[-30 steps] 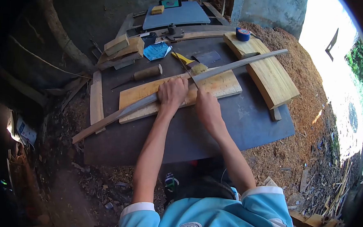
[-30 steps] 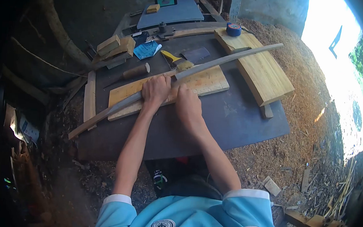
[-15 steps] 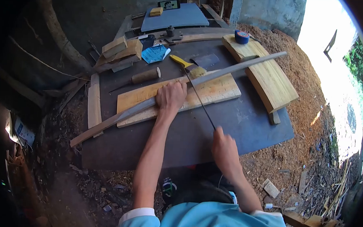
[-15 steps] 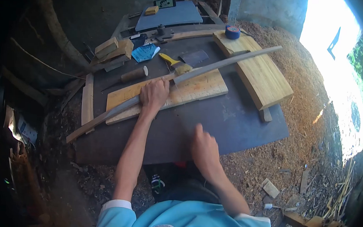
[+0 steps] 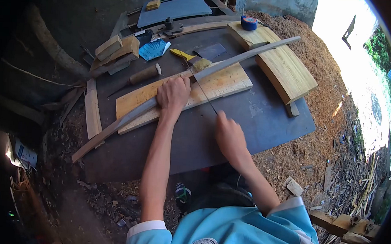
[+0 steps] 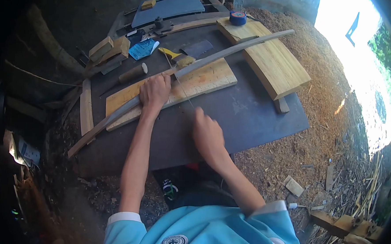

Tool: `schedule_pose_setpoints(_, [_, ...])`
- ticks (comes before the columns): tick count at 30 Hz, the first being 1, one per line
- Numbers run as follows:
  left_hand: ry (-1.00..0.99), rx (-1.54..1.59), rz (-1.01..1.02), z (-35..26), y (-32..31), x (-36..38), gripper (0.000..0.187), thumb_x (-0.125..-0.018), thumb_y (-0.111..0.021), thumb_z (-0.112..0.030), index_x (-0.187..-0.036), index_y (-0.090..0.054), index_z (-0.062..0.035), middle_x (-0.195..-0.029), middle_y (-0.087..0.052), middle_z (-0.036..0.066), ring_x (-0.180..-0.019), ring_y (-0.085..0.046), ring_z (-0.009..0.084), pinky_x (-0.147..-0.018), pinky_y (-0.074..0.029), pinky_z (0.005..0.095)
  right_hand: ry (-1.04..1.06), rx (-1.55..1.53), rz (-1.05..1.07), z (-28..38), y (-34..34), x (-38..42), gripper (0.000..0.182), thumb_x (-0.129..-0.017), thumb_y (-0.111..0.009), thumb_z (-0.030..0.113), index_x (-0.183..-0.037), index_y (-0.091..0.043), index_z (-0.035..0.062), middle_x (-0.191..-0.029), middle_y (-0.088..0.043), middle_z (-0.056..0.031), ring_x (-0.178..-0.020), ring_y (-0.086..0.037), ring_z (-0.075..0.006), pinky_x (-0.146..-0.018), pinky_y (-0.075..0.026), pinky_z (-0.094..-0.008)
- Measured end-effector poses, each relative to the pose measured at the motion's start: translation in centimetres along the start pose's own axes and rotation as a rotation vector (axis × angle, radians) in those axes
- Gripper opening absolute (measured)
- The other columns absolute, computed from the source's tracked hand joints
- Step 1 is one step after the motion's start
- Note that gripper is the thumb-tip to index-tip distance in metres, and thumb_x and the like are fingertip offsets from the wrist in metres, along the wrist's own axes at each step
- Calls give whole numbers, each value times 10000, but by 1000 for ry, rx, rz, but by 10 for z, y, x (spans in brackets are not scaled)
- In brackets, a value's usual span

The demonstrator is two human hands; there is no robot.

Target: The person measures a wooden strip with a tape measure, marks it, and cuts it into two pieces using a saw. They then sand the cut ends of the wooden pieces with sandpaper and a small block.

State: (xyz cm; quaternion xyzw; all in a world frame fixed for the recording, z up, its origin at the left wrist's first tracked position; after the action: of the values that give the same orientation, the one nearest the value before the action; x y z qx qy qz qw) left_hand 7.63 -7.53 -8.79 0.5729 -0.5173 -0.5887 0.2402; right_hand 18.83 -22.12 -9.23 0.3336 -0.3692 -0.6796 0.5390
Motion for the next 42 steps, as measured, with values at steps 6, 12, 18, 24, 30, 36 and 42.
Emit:
schedule_pose_setpoints(6, [72,55,151,-3,6,-4,467,-887,-351,-267,-668,-642,24,-756,-621,244,-703,-616,405,-667,-484,498,141,-21,-94,5,-5,-51,159,-787,-467,5,-941,-474,-38,-741,-602,-232,-692,-613,-392,-586,-510,-451])
schedule_pose_setpoints(12, [59,-3,39,4,4,-15,483,-889,-350,-269,-632,-641,20,-698,-613,238,-662,-621,397,-635,-494,471,213,-111,-171,-7,3,-19,72,-805,-463,31,-841,-467,-32,-712,-569,-251,-671,-584,-417,-586,-484,-480])
schedule_pose_setpoints(18, [48,9,52,0,-1,-4,474,-883,-360,-261,-612,-631,17,-707,-622,225,-652,-624,381,-595,-500,455,87,-105,-103,-27,7,56,145,-797,-485,6,-924,-416,6,-627,-546,-245,-605,-554,-436,-575,-456,-504])
schedule_pose_setpoints(24, [65,83,136,2,6,-7,493,-904,-335,-285,-670,-652,11,-741,-629,227,-706,-624,389,-663,-495,469,-255,23,-148,-86,95,123,127,-865,-503,86,-791,-477,-13,-570,-524,-210,-535,-550,-374,-488,-393,-452])
schedule_pose_setpoints(30, [110,211,458,10,19,-23,561,-881,-377,-489,-874,-672,-12,-801,-640,224,-848,-616,369,-788,-462,449,-336,187,-192,-114,87,80,280,-876,-528,181,-1009,-527,-66,-888,-570,-232,-798,-565,-366,-686,-448,-437])
schedule_pose_setpoints(36, [-35,283,458,5,59,-13,445,-710,-692,-380,-954,-653,-11,-833,-651,198,-867,-624,317,-789,-476,416,-30,332,-412,-94,108,37,661,-773,-670,187,-1323,-340,25,-1264,-349,-198,-1223,-327,-341,-992,-294,-449])
schedule_pose_setpoints(42, [-135,246,269,-6,119,30,253,-734,-684,-232,-773,-557,-16,-694,-607,189,-703,-616,351,-645,-478,444,182,-913,-767,-92,171,-53,836,-785,-669,328,-1394,-173,40,-1318,-286,-184,-1254,-296,-348,-1035,-276,-479])
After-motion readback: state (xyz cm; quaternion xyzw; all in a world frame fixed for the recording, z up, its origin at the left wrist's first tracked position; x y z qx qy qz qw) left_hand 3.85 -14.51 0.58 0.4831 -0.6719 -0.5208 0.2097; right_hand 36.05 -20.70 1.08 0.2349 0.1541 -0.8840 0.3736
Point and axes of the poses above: each hand's wrist, its own x-axis away from the middle knuckle, its own y-axis out of the back of the hand, z = x × y, the point moved 2 cm from there along -x, towards the middle knuckle
